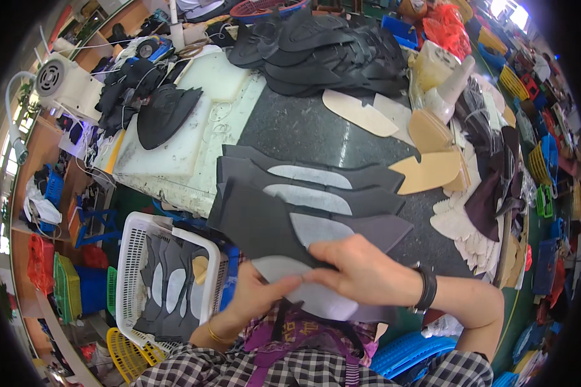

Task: The person peels protective backing off adhesive inserts and applies them onto shoe pieces by hand, places the assembled pieces into a basket, and unloads a new batch of shoe pieces onto the table to apply more inserts.

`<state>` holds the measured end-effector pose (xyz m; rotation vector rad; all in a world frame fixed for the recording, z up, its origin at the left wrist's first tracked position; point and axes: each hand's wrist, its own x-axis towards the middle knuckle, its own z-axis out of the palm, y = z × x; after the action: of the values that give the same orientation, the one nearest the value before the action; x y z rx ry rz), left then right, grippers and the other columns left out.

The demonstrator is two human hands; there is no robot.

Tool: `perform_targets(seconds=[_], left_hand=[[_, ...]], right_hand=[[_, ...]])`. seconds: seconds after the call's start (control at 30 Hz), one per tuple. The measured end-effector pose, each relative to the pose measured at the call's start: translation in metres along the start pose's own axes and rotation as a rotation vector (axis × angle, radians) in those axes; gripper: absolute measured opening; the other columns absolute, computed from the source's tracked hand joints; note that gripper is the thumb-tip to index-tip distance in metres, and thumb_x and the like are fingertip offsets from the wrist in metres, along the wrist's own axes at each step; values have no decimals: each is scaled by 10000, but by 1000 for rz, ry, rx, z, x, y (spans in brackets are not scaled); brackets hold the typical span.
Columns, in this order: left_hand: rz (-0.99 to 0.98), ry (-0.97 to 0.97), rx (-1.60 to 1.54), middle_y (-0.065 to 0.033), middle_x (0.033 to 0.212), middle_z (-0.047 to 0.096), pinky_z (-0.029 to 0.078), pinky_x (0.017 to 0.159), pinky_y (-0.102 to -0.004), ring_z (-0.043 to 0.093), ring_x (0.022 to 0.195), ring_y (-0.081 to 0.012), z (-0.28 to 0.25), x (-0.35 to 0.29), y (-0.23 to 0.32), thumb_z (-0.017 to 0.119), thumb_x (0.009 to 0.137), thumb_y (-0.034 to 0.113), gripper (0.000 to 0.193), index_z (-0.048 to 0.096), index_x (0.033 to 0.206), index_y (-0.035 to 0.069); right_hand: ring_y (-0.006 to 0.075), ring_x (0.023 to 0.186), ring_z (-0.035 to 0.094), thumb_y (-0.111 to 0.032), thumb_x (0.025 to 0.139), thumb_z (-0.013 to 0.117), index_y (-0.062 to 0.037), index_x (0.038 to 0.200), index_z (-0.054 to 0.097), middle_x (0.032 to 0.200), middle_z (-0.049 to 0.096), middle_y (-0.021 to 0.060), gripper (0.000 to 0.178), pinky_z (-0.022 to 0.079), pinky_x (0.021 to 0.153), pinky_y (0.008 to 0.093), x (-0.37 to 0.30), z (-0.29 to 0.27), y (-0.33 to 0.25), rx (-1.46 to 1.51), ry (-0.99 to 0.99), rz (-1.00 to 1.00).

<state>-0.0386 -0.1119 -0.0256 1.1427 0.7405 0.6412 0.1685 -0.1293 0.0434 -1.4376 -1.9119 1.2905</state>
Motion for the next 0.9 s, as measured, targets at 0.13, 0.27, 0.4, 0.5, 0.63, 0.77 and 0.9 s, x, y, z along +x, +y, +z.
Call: perform_targets(seconds=[0.13, 0.27, 0.4, 0.5, 0.63, 0.77, 0.9], left_hand=[[24, 147, -168, -35, 897, 671, 503, 734, -237, 624, 828, -104, 8, -29, -28, 638, 874, 100, 196, 640, 1042, -1], [-409, -268, 97, -34, 817, 659, 497, 685, -231, 619, 777, -97, -40, -28, -16, 608, 900, 119, 153, 642, 1006, 14], [365, -361, 682, -81, 867, 637, 504, 732, -330, 623, 826, -212, -25, -15, 22, 695, 804, 225, 307, 624, 1026, 25], [765, -214, 1331, -146, 1172, 526, 430, 910, -423, 497, 1116, -346, -14, 49, 25, 743, 700, 311, 581, 539, 1181, 56], [710, -149, 1464, -177, 1289, 442, 364, 1003, -447, 408, 1235, -363, -17, 95, 26, 788, 621, 345, 778, 460, 1233, -7], [636, 19, 1383, -226, 1323, 424, 305, 1063, -456, 352, 1298, -385, -23, 128, 40, 815, 537, 408, 915, 448, 1215, -84], [692, -282, 1574, -210, 1241, 509, 284, 1079, -445, 405, 1269, -334, -18, 139, 62, 805, 561, 362, 815, 495, 1173, -78]], right_hand=[[416, 663, 559, -121, 784, 624, 30, 828, 558, 677, 559, 230, 171, 439, 588, 449, 12, 6, -2, -76, -139, -55], [365, 785, 587, -142, 770, 656, 5, 905, 591, 840, 586, 193, 210, 477, 685, 427, 42, -1, 19, -381, -110, -203], [343, 919, 556, -120, 731, 701, -16, 1011, 591, 976, 566, 168, 318, 468, 780, 392, 72, -28, 27, -455, 145, -369], [362, 912, 556, -170, 784, 677, 6, 987, 589, 961, 580, 183, 283, 467, 786, 414, 99, -51, 73, -556, 365, -298], [373, 920, 571, -347, 876, 585, 34, 949, 581, 940, 585, 212, 388, 463, 772, 440, 89, -53, 84, -416, 144, -1], [375, 892, 565, -312, 840, 627, 35, 1003, 537, 931, 565, 202, 394, 457, 771, 431, 61, -51, 72, -346, 109, -51], [363, 873, 561, -255, 785, 666, 47, 1031, 486, 933, 553, 198, 429, 450, 751, 416, 47, -31, 50, -556, 156, -182]])
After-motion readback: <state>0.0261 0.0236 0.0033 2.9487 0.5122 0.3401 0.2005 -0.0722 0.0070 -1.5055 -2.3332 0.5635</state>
